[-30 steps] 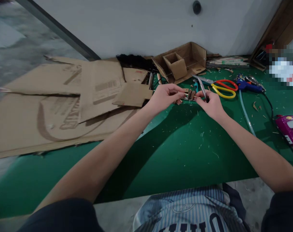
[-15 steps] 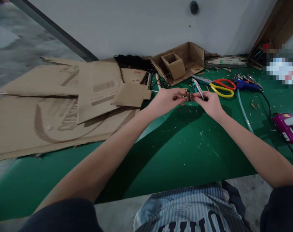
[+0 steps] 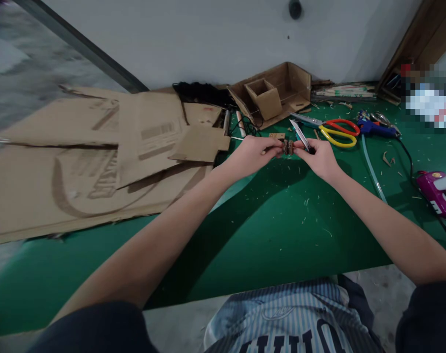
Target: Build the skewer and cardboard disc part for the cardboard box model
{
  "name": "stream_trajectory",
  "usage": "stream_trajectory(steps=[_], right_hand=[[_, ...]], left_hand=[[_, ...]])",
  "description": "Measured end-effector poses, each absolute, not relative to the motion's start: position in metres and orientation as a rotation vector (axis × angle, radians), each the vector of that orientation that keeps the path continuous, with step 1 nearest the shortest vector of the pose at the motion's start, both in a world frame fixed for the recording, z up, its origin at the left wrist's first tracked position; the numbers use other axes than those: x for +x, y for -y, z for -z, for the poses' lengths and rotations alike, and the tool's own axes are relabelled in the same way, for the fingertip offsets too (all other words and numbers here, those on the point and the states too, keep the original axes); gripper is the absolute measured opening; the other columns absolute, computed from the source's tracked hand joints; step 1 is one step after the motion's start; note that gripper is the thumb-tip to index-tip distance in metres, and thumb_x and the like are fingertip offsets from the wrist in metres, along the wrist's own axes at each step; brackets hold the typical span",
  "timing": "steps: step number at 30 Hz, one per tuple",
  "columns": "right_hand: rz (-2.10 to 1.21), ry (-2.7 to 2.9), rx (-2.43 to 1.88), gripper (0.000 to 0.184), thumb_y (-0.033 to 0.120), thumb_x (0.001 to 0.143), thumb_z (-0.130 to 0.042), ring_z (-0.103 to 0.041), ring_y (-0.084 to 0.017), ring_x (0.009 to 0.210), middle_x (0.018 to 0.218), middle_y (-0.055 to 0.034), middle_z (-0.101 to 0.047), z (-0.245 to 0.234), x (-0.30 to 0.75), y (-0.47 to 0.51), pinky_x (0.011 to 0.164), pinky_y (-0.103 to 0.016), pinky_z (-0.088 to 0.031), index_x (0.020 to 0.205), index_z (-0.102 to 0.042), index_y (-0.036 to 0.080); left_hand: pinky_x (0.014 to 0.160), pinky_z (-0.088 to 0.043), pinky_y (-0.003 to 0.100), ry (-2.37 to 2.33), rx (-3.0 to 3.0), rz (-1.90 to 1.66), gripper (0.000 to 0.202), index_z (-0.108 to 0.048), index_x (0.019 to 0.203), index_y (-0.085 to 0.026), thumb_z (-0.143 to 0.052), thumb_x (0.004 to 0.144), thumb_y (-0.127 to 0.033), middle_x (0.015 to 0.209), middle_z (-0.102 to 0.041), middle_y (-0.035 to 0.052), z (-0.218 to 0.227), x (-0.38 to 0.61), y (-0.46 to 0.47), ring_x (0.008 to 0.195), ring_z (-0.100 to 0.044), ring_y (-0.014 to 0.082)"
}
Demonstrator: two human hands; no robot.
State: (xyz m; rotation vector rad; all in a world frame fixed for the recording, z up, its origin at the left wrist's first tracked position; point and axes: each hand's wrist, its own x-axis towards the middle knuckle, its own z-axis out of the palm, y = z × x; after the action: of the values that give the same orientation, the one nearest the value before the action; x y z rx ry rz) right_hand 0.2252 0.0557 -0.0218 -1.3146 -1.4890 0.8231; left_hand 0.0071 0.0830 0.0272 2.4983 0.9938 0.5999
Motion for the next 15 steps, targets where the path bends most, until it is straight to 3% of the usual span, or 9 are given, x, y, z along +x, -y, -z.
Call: stream_trajectory(steps=[15], right_hand=[[-0.858, 1.494, -1.291, 0.027, 0.036, 0.079, -0.079, -0.068, -0.02, 0.083, 0.095, -0.007, -0.079, 0.0198, 0.2243, -0.0557, 0.084, -0.041, -0.056, 0.098, -0.082, 0.018]], left_hand=[[0.077, -0.051, 0.029, -1.09, 2.444, -0.537, 0.021, -0.07, 0.089, -0.018, -0.052, 0.1, -0.019, 0.087, -0.078, 0.0041, -0.0259, 0.0064, -0.0845, 0.077, -0.071, 0.016]])
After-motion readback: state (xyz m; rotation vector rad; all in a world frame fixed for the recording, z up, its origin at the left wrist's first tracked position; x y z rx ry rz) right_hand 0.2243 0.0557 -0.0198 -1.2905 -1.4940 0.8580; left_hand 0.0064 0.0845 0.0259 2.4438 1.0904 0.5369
